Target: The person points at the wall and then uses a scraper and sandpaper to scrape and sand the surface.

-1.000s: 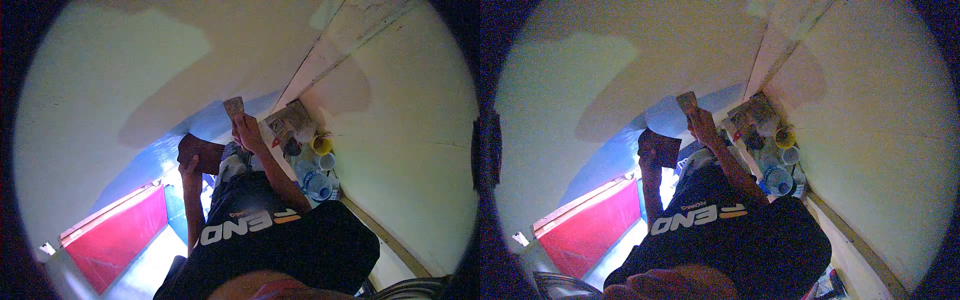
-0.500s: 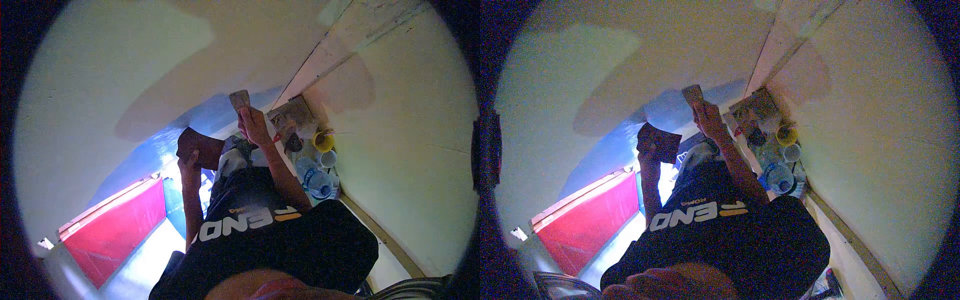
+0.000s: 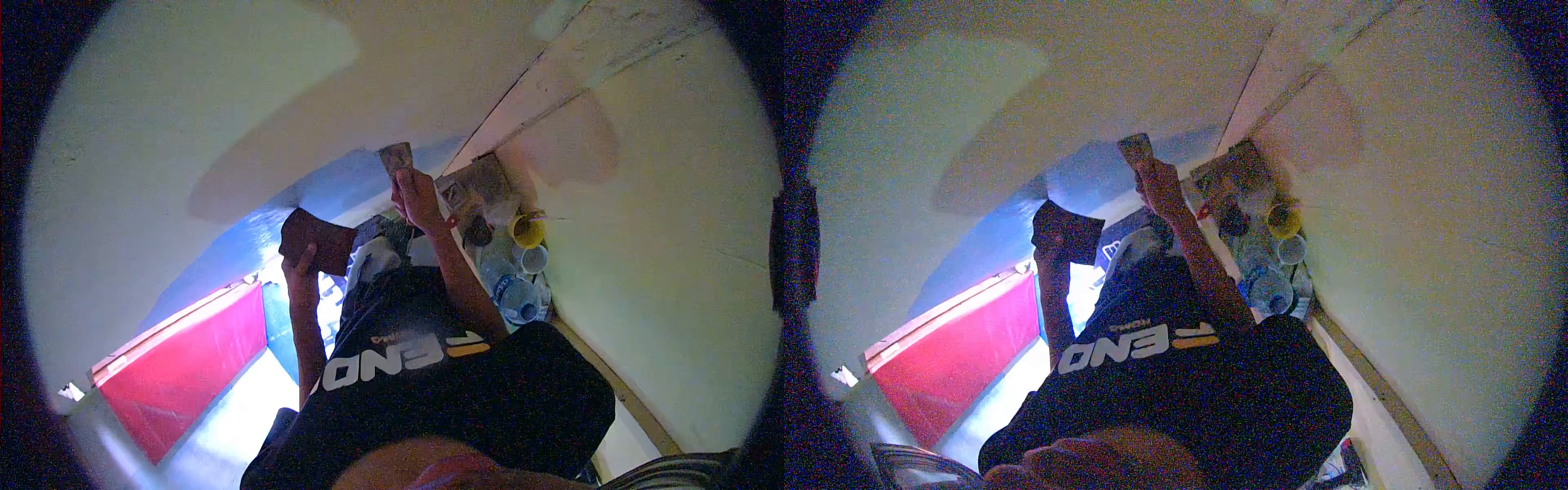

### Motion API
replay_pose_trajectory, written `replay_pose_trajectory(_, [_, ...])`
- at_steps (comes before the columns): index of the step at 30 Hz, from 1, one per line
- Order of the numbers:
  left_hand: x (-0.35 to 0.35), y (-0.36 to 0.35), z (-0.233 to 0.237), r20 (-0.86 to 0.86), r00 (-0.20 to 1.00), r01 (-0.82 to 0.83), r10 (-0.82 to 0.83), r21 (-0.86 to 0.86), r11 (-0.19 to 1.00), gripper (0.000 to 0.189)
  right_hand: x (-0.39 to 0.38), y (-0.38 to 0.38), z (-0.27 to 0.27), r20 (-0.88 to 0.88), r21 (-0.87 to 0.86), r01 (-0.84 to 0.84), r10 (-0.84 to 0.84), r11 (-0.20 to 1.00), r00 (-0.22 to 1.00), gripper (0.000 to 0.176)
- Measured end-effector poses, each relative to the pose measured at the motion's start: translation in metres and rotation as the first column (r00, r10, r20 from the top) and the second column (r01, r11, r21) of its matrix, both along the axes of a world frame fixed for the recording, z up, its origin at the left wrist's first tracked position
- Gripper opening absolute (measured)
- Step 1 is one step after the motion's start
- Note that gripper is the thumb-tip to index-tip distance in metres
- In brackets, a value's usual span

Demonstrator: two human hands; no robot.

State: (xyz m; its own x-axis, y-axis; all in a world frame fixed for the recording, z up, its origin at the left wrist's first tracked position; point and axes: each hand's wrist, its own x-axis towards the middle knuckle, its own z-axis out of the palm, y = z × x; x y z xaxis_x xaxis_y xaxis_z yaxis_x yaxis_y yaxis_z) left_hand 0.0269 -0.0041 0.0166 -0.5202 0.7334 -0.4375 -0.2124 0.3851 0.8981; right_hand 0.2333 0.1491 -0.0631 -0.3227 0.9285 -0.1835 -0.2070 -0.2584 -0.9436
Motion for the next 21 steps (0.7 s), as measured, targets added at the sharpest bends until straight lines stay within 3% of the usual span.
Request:
replay_pose_trajectory(1, [-0.001, -0.005, -0.002, -0.022, 1.0, 0.011, -0.011, -0.031, 0.999, 0.048, -0.001, -0.004, 0.002, -0.002, 0.011, -0.004, 0.004, 1.0, 1.0, 0.04])
replay_pose_trajectory(3, [0.004, -0.002, -0.007, 0.044, 0.999, -0.001, -0.003, 0.105, 0.994, 0.047, 0.001, -0.001, 0.009, -0.034, -0.07, 0.011, -0.014, 0.997, 0.999, 0.04])
replay_pose_trajectory(4, [0.004, -0.003, -0.007, 0.048, 0.999, 0.016, -0.019, 0.065, 0.998, 0.044, 0.003, 0.002, 0.011, -0.051, -0.109, 0.012, -0.017, 0.994, 0.999, 0.04])
replay_pose_trajectory(7, [0.009, -0.004, -0.002, 0.042, 0.999, 0.027, -0.031, 0.094, 0.995, 0.041, 0.005, 0.015, 0.0, 0.036, 0.116, -0.074, 0.07, 0.991, 0.997, 0.043])
replay_pose_trajectory(10, [0.007, -0.005, 0.001, -0.026, 0.999, 0.034, -0.035, -0.023, 0.999, 0.038, 0.003, 0.012, -0.014, 0.135, 0.124, -0.004, -0.013, 0.992, 0.991, 0.045])
replay_pose_trajectory(13, [0.001, -0.007, -0.01, 0.008, 1.0, -0.004, 0.004, 0.113, 0.994, 0.038, 0.01, 0.012, 0.007, 0.206, 0.135, -0.04, 0.012, 0.99, 0.979, 0.047])
replay_pose_trajectory(16, [-0.001, -0.006, -0.004, -0.027, 1.0, -0.007, 0.006, -0.034, 0.999, 0.038, 0.005, 0.013, 0.002, 0.16, 0.221, -0.049, 0.014, 0.974, 0.987, 0.049])
replay_pose_trajectory(19, [0.003, 0.0, 0.008, -0.058, 0.998, -0.019, 0.017, -0.022, 1.0, 0.04, 0.004, 0.003, 0.006, 0.118, 0.005, 0.007, -0.008, 1.0, 0.993, 0.051])
replay_pose_trajectory(21, [-0.001, -0.001, 0.0, -0.051, 0.999, 0.006, -0.003, 0.056, 0.998, 0.04, -0.001, 0.007, 0.009, 0.086, 0.064, -0.009, 0.003, 0.998, 0.996, 0.05])
